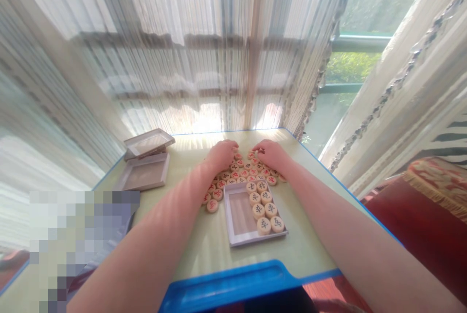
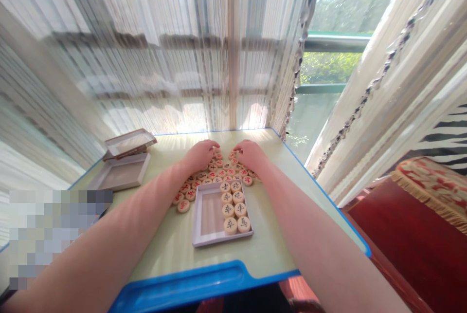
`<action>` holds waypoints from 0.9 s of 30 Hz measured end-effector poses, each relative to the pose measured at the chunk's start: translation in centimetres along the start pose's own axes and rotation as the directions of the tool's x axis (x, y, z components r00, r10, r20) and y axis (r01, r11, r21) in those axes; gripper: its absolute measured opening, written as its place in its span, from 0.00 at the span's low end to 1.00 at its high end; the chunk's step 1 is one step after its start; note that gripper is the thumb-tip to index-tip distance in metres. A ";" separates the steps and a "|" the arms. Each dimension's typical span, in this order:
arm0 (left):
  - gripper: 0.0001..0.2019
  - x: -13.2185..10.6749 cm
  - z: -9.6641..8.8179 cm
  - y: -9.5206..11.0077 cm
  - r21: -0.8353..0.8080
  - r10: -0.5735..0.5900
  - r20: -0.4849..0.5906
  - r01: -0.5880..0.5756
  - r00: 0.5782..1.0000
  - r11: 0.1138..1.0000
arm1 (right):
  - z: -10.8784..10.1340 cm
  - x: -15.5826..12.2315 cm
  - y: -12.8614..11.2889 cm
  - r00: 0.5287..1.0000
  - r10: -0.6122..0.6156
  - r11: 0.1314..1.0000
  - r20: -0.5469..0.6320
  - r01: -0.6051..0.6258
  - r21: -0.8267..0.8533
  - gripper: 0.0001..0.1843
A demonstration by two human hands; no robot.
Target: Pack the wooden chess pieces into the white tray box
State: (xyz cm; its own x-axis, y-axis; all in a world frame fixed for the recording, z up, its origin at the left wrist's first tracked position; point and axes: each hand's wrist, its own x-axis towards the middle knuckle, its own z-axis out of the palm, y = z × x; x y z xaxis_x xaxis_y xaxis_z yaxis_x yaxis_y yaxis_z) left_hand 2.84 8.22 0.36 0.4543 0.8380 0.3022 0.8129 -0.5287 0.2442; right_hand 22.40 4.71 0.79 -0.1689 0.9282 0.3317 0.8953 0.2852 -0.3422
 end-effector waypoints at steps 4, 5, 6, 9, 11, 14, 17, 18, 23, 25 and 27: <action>0.18 0.2 0.3 -0.6 -0.011 -0.026 0.044 0.026 0.999 1.000 | -0.1 -0.2 -0.4 1.000 -0.017 1.000 0.026 0.017 0.007 0.17; 0.18 0.2 0.3 -0.6 -0.010 -0.038 0.045 0.038 0.998 0.999 | -0.1 -0.1 -0.3 1.000 -0.016 1.000 0.000 0.016 0.022 0.18; 0.18 0.2 0.2 -0.6 -0.009 -0.045 0.046 0.046 0.998 0.999 | 0.0 -0.1 -0.1 0.999 -0.008 0.999 -0.036 0.009 0.047 0.18; 0.19 0.0 -0.1 -0.4 -0.004 -0.046 0.047 0.046 0.998 0.999 | 0.4 0.1 0.5 0.988 0.055 0.987 -0.145 -0.032 0.154 0.18; 0.19 -0.1 -0.2 -0.2 0.002 -0.052 0.046 0.052 0.998 0.999 | 0.5 0.2 0.9 0.981 0.100 0.976 -0.168 -0.063 0.210 0.16; 0.19 -0.3 -0.5 0.1 0.018 -0.070 0.056 0.070 0.996 0.997 | 0.3 0.1 1.0 0.979 0.157 0.961 -0.127 -0.122 0.250 0.13; 0.18 -0.4 -0.7 0.2 0.021 -0.082 0.069 0.081 0.994 0.997 | -0.1 0.0 0.7 0.987 0.112 0.979 -0.116 -0.089 0.186 0.11; 0.18 -0.4 -0.8 0.2 0.020 -0.085 0.072 0.083 0.994 0.996 | -0.3 0.0 0.6 0.991 0.076 0.987 -0.112 -0.059 0.151 0.12; 0.19 -0.3 -0.6 -0.3 0.027 -0.077 0.073 0.075 0.994 0.997 | -0.7 -0.3 0.0 0.978 0.207 0.963 -0.005 -0.202 0.179 0.18; 0.19 -0.3 -0.5 -0.4 0.015 -0.077 0.077 0.076 0.994 0.997 | -0.9 -0.4 0.0 0.958 0.285 0.939 -0.022 -0.275 0.206 0.20; 0.19 -0.3 -0.5 -0.5 0.008 -0.083 0.081 0.083 0.993 0.997 | -1.0 -0.5 0.0 0.950 0.307 0.939 -0.049 -0.294 0.178 0.20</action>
State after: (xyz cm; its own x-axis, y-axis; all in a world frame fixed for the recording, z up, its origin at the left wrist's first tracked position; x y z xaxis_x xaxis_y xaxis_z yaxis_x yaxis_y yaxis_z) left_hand 2.14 8.17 0.65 0.4129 0.8874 0.2051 0.8506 -0.4562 0.2613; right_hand 22.91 4.03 1.53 0.1346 0.9580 0.2534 0.8167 0.0376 -0.5758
